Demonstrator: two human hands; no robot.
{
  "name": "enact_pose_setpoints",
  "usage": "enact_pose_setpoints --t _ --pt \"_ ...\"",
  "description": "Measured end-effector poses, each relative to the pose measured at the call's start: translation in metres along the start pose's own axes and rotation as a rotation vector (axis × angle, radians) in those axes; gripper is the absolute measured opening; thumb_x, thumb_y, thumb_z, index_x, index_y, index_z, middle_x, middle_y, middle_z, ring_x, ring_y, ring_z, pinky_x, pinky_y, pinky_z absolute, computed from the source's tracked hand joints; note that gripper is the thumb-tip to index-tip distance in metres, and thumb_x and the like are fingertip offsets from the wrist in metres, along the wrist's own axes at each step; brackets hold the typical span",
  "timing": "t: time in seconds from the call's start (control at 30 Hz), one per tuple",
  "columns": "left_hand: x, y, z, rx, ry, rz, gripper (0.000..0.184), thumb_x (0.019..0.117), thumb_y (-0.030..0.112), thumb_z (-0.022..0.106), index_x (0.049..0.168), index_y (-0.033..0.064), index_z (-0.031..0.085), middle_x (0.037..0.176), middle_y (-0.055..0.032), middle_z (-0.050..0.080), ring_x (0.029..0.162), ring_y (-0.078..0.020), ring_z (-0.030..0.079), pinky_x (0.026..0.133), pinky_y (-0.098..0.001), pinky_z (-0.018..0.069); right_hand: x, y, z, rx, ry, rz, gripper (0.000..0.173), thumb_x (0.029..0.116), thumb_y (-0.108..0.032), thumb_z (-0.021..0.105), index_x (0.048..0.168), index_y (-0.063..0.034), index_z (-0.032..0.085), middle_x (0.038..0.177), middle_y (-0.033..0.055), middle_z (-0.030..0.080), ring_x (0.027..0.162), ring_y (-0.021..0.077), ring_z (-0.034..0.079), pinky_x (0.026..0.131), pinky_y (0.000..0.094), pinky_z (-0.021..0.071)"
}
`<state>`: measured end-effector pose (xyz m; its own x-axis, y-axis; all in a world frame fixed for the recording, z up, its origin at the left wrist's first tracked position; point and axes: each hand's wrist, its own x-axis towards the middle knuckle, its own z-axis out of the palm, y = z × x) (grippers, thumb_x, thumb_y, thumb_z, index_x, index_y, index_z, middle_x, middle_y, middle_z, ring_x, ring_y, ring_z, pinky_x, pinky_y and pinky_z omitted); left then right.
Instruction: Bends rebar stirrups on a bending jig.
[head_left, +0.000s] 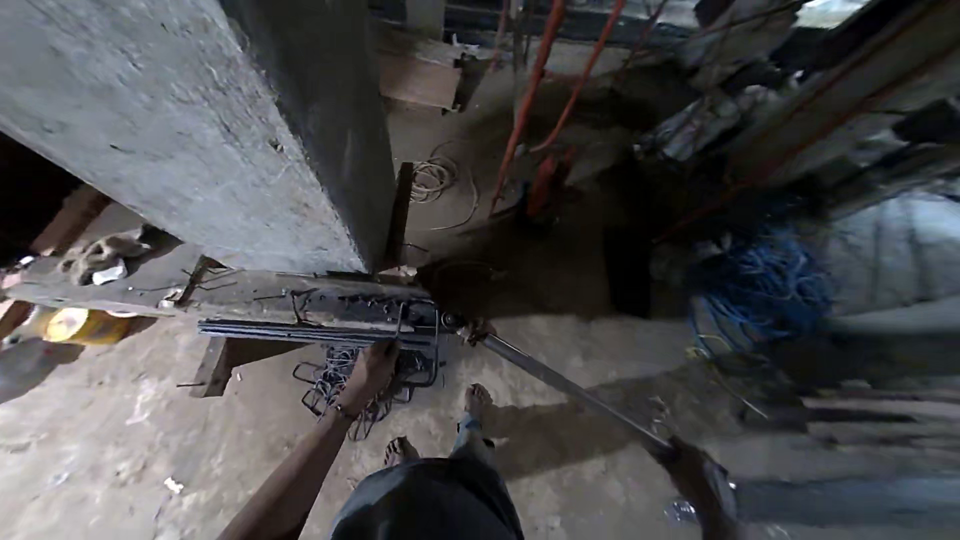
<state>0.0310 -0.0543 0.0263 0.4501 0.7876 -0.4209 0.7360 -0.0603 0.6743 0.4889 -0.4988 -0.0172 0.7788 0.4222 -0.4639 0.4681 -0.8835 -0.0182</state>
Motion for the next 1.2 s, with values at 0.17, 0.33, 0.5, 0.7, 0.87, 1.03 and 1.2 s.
enact_pose_setpoints --t 0.17,0.33,0.5,0.7,0.87,1.03,1.2 --pt "0.005 0.005 -0.012 0.0 -0.02 0.026 0.041 0.1102 0.035 0.043 0.114 0.0036 0.069 0.096 -0.0132 0.071 0.086 -0.0249 0.069 0.084 -0.0479 0.056 -0.106 -0.016 0.053 0.003 0.035 0.121 0.052 0.0945 -0.053 0.07 0.122 -0.0077 0.069 0.119 0.0219 0.071 0.118 0.0431 0.066 0.098 0.0666 0.0501" --pt "0.01 0.003 -0.018 0.009 -0.075 0.083 0.044 0.1103 0.037 0.042 0.112 0.0019 0.068 0.096 -0.0143 0.068 0.087 -0.0251 0.067 0.084 -0.0469 0.0544 -0.119 -0.021 0.041 0.094 0.053 0.115 0.048 0.0922 -0.037 0.077 0.123 -0.0025 0.067 0.122 0.0256 0.069 0.122 0.0456 0.062 0.103 0.0669 0.0461" --pt "0.004 0.006 -0.018 0.139 -0.048 0.076 0.047 0.1101 0.042 0.038 0.116 0.0061 0.068 0.103 -0.0156 0.07 0.096 -0.0303 0.069 0.086 -0.0536 0.0545 -0.118 -0.023 0.057 0.112 0.108 0.17 0.041 0.0947 -0.032 0.074 0.127 -0.0062 0.068 0.128 0.0231 0.068 0.128 0.0448 0.059 0.109 0.0679 0.0411" --pt "-0.006 0.016 -0.013 0.312 -0.008 0.024 0.048 0.1103 0.044 0.033 0.126 0.0105 0.064 0.115 -0.0187 0.07 0.109 -0.0367 0.068 0.089 -0.0602 0.0529 -0.14 -0.033 0.073 0.135 0.211 0.219 0.033 0.0989 -0.027 0.067 0.124 -0.0056 0.07 0.13 0.0243 0.066 0.131 0.0455 0.055 0.113 0.0671 0.0367" --pt "-0.006 0.019 -0.021 0.411 -0.032 0.055 0.046 0.1099 0.041 0.034 0.121 0.0084 0.065 0.114 -0.0195 0.07 0.111 -0.0368 0.068 0.089 -0.0602 0.0526 -0.159 -0.041 0.072 0.091 0.165 0.268 0.035 0.0996 -0.033 0.066 0.122 -0.0062 0.07 0.127 0.0225 0.068 0.129 0.0435 0.057 0.111 0.0653 0.0384" --pt "-0.007 0.019 -0.024 0.455 -0.043 0.054 0.049 0.1102 0.043 0.032 0.125 0.0095 0.064 0.115 -0.0194 0.07 0.111 -0.0378 0.068 0.088 -0.0612 0.0528 -0.187 -0.052 0.072 0.088 0.171 0.317 0.032 0.0987 -0.028 0.067 0.119 -0.0049 0.071 0.124 0.0235 0.069 0.128 0.0442 0.058 0.111 0.0655 0.0387" --pt "-0.003 0.021 -0.022 0.423 -0.055 0.006 0.05 0.1101 0.045 0.032 0.128 0.0101 0.063 0.117 -0.0195 0.069 0.111 -0.0382 0.068 0.088 -0.0613 0.0536 -0.165 -0.048 0.059 0.068 0.171 0.288 0.029 0.0982 -0.026 0.067 0.117 -0.0042 0.071 0.121 0.0249 0.069 0.126 0.0454 0.059 0.106 0.0671 0.0417"
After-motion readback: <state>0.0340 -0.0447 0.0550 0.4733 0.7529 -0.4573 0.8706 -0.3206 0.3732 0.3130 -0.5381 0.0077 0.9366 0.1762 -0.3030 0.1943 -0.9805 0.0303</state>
